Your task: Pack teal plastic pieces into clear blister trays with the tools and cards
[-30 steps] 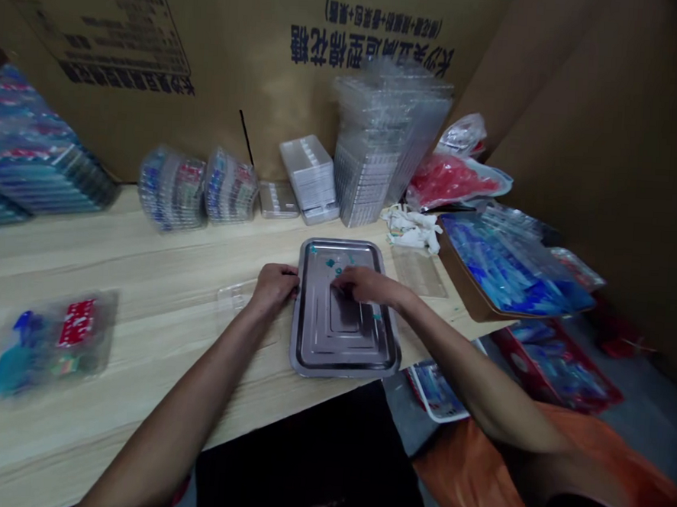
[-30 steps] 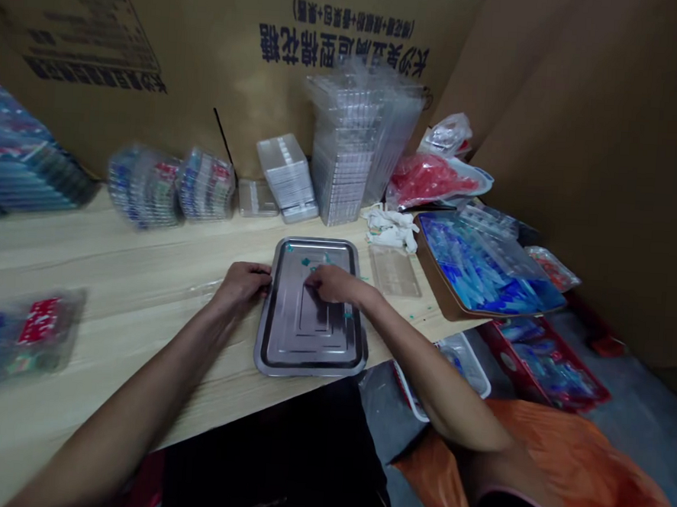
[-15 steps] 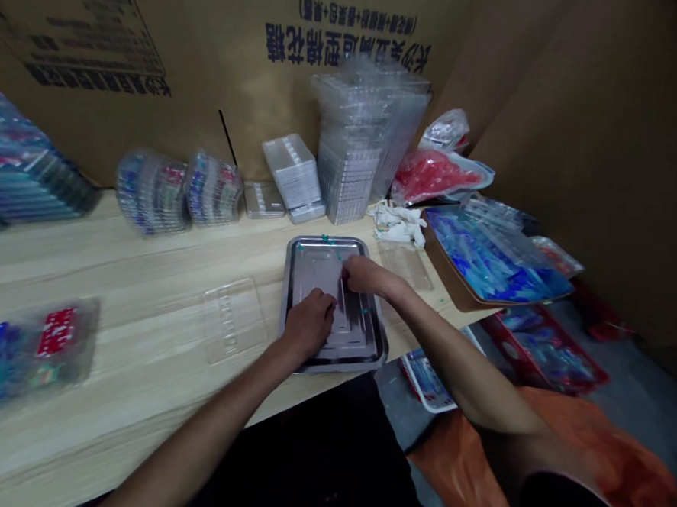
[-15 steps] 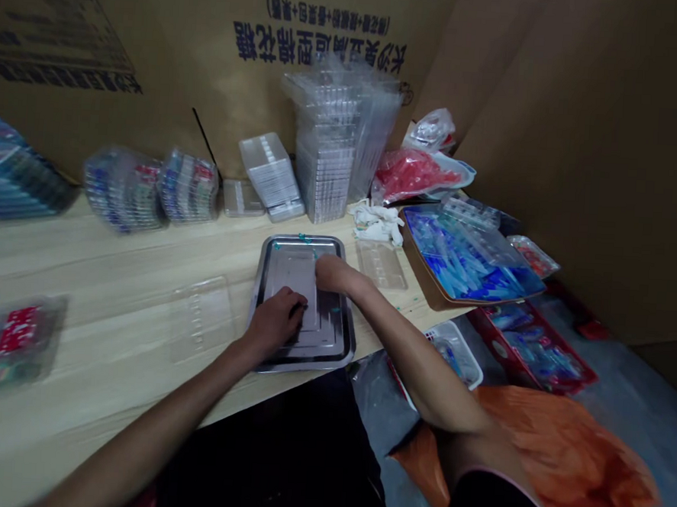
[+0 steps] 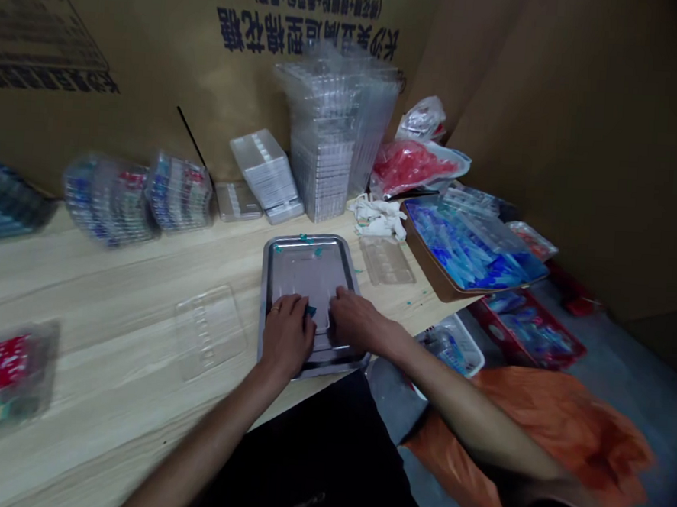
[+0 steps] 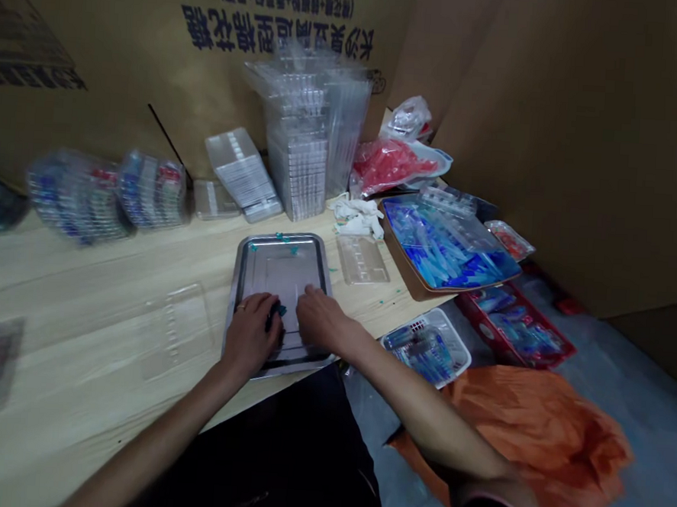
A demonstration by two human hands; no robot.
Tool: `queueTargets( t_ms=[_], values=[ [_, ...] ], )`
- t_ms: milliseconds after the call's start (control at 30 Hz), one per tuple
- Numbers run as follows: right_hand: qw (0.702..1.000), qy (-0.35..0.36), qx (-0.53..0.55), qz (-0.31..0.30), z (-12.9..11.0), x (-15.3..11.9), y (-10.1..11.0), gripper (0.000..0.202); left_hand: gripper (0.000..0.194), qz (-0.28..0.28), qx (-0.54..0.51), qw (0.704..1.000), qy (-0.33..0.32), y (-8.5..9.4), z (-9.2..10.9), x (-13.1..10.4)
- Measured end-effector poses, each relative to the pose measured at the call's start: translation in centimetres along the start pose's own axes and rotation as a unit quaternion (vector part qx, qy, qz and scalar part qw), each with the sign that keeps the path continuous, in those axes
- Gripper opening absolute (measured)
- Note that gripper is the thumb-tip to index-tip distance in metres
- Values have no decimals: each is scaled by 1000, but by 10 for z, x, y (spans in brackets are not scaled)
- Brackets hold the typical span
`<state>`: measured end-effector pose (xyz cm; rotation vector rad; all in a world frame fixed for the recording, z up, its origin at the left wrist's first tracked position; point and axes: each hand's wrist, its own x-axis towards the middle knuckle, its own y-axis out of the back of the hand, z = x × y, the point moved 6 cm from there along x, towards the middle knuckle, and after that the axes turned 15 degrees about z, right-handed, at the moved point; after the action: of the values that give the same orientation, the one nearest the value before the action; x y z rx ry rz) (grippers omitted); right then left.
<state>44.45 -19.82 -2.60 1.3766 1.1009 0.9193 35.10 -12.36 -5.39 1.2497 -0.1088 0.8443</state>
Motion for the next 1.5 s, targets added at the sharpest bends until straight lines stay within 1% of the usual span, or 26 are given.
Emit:
queueTargets(
  t_ms=[100,167,200,267,300,367,433,500,567,600,633,667,733,800,867,900,967,1033,1100,1167,1200,1267,1333,1367,1433,1500],
  values=[
    [995,-31,15,89,18,42,1,31,35,1,25,999,24,1,-2,-3],
    [989,-38,61,132,37,60,6,39,35,1,41,998,47,2,-3,-7],
    [984,-44,78,157,48,62,10,42,36,3,46,997,58,3,-3,-10],
    [975,-68,70,201,72,54,17,43,42,11,44,996,76,7,-4,-14],
    [973,-87,42,209,83,46,17,40,46,15,38,996,82,9,-5,-14],
    [976,-105,-27,188,98,30,12,30,45,21,23,996,82,13,-8,-5],
    [977,-97,-80,173,100,19,3,27,38,30,15,997,68,17,-15,18],
    [973,-84,-111,182,96,18,-3,28,36,45,27,997,49,17,-27,55],
    [970,-79,-128,192,91,23,-7,28,39,54,64,995,47,11,-45,95],
    [969,-79,-132,193,89,25,-8,29,39,38,86,994,49,3,-55,113],
    [969,-81,-132,192,89,27,-8,29,38,4,100,994,43,-7,-63,127],
    [970,-83,-128,191,89,28,-8,29,36,-32,110,993,34,-17,-70,138],
    [971,-92,-105,193,91,25,-3,25,32,-88,116,989,18,-35,-81,148],
    [970,-120,-46,206,91,19,4,22,30,-100,115,988,11,-44,-88,150],
    [962,-147,43,226,85,16,9,21,33,-96,112,989,5,-47,-91,148],
    [956,-150,86,238,79,18,10,22,34,-96,109,989,0,-48,-91,147],
    [946,-130,148,256,63,27,10,28,37,-94,104,990,-11,-48,-87,144],
    [942,-104,175,268,49,41,9,40,40,-89,91,992,-15,-45,-81,143],
    [937,-97,193,276,44,50,7,55,41,-92,56,994,-16,-40,-78,138],
    [934,-99,212,271,43,53,5,62,45,-93,-4,996,-13,-30,-80,131],
    [935,-100,219,261,43,52,3,63,47,-84,-35,996,-5,-22,-84,127],
    [943,-109,222,224,40,48,-4,64,49,-31,-68,996,44,-2,-100,121],
    [955,-129,201,178,32,45,-15,66,44,19,-53,988,146,16,-125,114],
    [961,-135,183,156,27,47,-21,69,38,20,-45,978,205,19,-136,110],
    [973,-136,136,129,13,58,-31,73,26,-17,-53,954,295,18,-151,102],
    [977,-132,100,135,2,76,-35,75,20,-60,-89,936,335,10,-154,97]
  ],
)
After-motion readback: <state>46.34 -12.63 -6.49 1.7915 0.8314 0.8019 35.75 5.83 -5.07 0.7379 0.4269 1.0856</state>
